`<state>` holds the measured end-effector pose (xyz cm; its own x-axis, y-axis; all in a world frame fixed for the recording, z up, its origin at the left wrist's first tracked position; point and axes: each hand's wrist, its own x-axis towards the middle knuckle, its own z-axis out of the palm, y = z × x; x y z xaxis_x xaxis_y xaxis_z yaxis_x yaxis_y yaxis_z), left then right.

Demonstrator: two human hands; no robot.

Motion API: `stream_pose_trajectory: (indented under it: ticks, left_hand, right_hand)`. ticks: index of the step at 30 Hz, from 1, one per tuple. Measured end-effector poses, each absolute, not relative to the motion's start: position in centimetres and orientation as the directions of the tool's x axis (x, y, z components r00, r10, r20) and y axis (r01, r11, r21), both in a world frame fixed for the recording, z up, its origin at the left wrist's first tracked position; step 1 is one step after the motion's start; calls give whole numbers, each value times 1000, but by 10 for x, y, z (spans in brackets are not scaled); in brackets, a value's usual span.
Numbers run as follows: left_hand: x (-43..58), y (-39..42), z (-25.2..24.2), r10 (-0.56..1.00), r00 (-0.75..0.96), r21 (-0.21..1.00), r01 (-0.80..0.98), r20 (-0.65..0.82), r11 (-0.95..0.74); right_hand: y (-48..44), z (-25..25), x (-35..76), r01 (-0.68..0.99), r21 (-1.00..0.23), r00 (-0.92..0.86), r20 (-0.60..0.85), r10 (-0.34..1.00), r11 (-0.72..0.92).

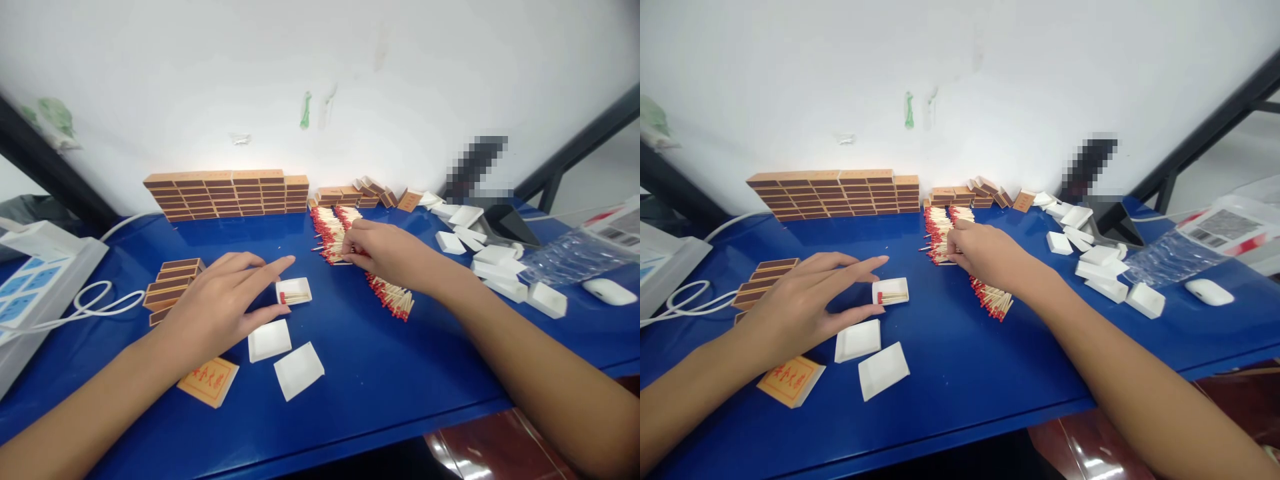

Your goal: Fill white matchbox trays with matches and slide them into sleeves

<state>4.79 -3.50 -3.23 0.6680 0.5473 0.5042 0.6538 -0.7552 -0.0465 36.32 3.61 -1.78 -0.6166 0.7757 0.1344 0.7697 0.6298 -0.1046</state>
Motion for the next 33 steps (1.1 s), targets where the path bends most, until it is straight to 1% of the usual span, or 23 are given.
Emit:
stream_pose_trajectory:
  ticks: [2,4,8,10,13,18,24,27,30,33]
  left_hand:
    - [48,-35,-32,545,667,-48,654,508,-755]
    - [47,-35,-33,544,667,-52,655,510,-754]
    - [47,-35,-33,545,667,-56,657,508,-752]
    - [48,-35,-33,544,667,-55,656,509,-753]
    - [48,-35,-33,541,670,-56,653,508,-755]
    - [47,-35,-32,548,668,-53,657,504,-752]
    - [47,-35,-33,550,665,-45,657,505,-753]
    - [48,-35,-32,546,666,-40,652,508,-757]
    - [50,-36,-31,552,663,-43,658,506,-751]
    - [52,-37,-31,543,666,-54,656,512,-753]
  right_hand:
    - [34,-15,363,763,-115,-619,153,770,636]
    - [30,-12,361,748,-150,-626,165,762,646]
    - [25,-9,358,701,-255,-658,129,742,666]
    - [25,-9,356,693,-280,-665,106,739,664]
    - [25,-11,355,705,-276,-660,84,747,654]
    - [27,-11,357,765,-223,-613,35,789,604]
    - [26,-11,357,775,-208,-615,-34,787,597]
    - [21,-9,351,736,-268,-642,15,767,621]
    - [10,-7,340,664,-335,-667,139,732,668]
    - [-4,-8,325,645,-309,-674,200,711,699]
